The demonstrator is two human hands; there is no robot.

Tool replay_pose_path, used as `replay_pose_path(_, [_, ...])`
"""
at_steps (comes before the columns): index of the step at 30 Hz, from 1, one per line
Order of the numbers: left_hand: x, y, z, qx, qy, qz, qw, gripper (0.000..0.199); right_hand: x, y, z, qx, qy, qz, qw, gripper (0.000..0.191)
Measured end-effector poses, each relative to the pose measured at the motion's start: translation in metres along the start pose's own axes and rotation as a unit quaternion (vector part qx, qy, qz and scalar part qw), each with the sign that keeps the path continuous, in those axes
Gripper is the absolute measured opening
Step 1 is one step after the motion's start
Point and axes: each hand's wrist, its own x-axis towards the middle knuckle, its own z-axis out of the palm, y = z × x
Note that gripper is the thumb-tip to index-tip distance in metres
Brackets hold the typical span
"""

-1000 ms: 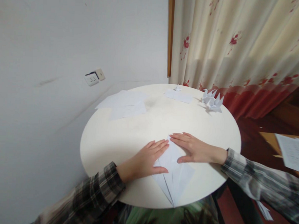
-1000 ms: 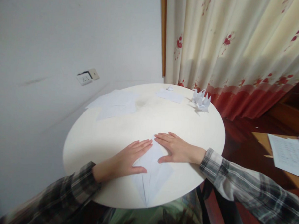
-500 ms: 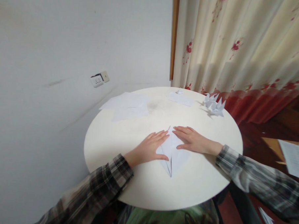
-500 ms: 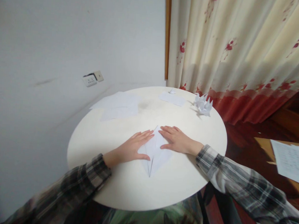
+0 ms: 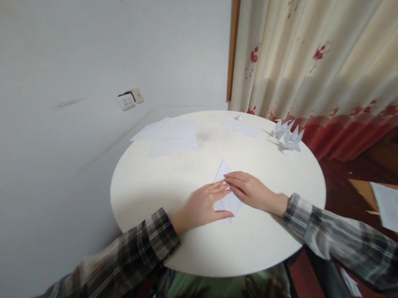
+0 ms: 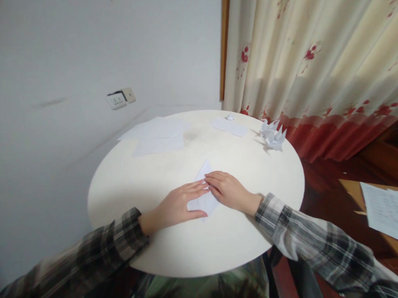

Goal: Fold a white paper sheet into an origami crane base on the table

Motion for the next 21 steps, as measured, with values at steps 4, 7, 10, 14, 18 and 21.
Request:
replay_pose_path(4, [-0.001,0.002,-0.001,0.0,-0.013,0.005,1.0,0.073,-0.001,0.001,-0.001,-0.004,0.001,0.001,1.0,0.035])
replay_pose_path(7, [-0.002,0.004,-0.004,0.001,-0.028,0.003,1.0,0.081,0.0,0.0,-0.002,0.0,0.001,0.0,1.0,0.035])
replay_pose_path(10, [-0.002,0.005,-0.006,-0.001,-0.044,-0.002,0.999,0.089,0.001,-0.001,-0.003,0.001,0.002,-0.001,1.0,0.035])
replay_pose_path(14, [-0.004,0.006,-0.008,-0.018,-0.063,-0.002,0.998,0.096,0.0,0.0,-0.004,0.01,0.0,0.005,1.0,0.034])
replay_pose_path(18, [-0.006,0.007,-0.009,-0.047,-0.061,0.003,0.997,0.087,-0.002,0.005,-0.004,-0.013,0.041,0.082,0.996,0.036])
replay_pose_path(21, [-0.007,0.007,-0.009,-0.079,-0.038,0.004,0.996,0.058,-0.003,0.01,-0.004,-0.007,0.053,0.131,0.99,0.035])
